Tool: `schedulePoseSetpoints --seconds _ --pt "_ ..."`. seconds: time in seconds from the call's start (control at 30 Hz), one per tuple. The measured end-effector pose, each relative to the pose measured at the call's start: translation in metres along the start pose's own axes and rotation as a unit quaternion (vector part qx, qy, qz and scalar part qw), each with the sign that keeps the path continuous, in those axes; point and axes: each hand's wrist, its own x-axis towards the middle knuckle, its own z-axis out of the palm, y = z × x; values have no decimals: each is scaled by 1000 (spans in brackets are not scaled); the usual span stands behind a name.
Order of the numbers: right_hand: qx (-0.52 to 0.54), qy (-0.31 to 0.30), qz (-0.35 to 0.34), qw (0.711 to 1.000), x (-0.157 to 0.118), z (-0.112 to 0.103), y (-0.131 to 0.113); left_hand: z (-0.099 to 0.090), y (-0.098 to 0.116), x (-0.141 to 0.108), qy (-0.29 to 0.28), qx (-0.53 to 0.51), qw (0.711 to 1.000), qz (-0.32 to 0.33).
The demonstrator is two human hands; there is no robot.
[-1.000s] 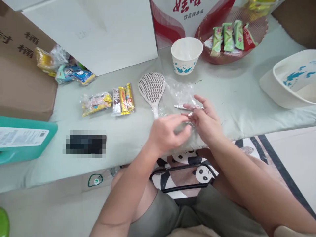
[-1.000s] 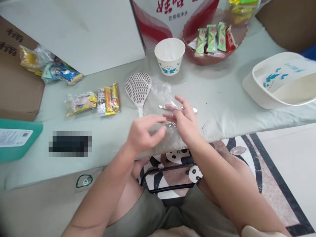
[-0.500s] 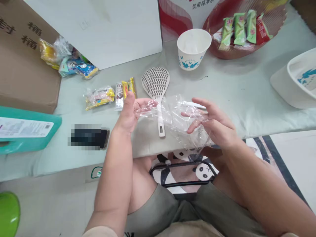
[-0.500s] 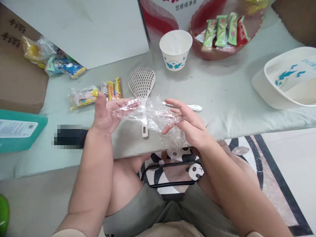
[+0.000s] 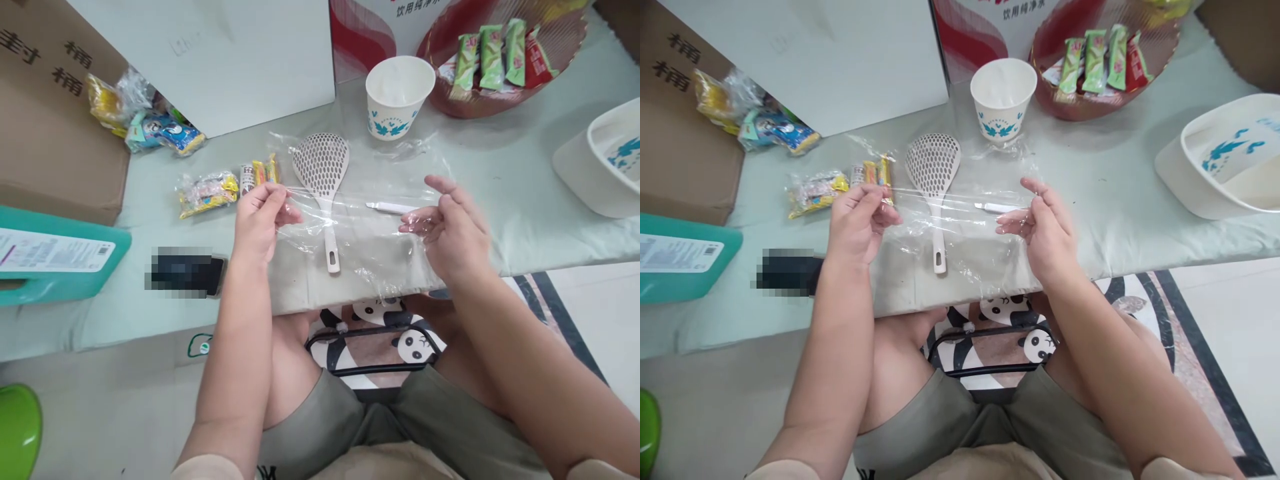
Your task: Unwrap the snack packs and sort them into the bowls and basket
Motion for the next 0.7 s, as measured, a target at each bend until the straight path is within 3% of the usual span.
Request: schedulePoseSetpoints --seconds 0.13,0.23,0.43,0.57,0.7 --pt "36 -64 80 994 -2 4 0 1 -5 2 -13 -3 1000 13" --pt "7 -123 113 986 -3 7 1 -1 -5 5 8 -6 1000 25" --pt "-38 -3 -33 999 0 2 -2 -9 -3 7 0 1 1000 16" --pt "-118 -34 -108 987 -2 -4 -5 -11 -4 6 -5 -58 996 67" --pt "2 -62 -154 986 0 -3 -4 -13 0 4 -28 -88 991 95"
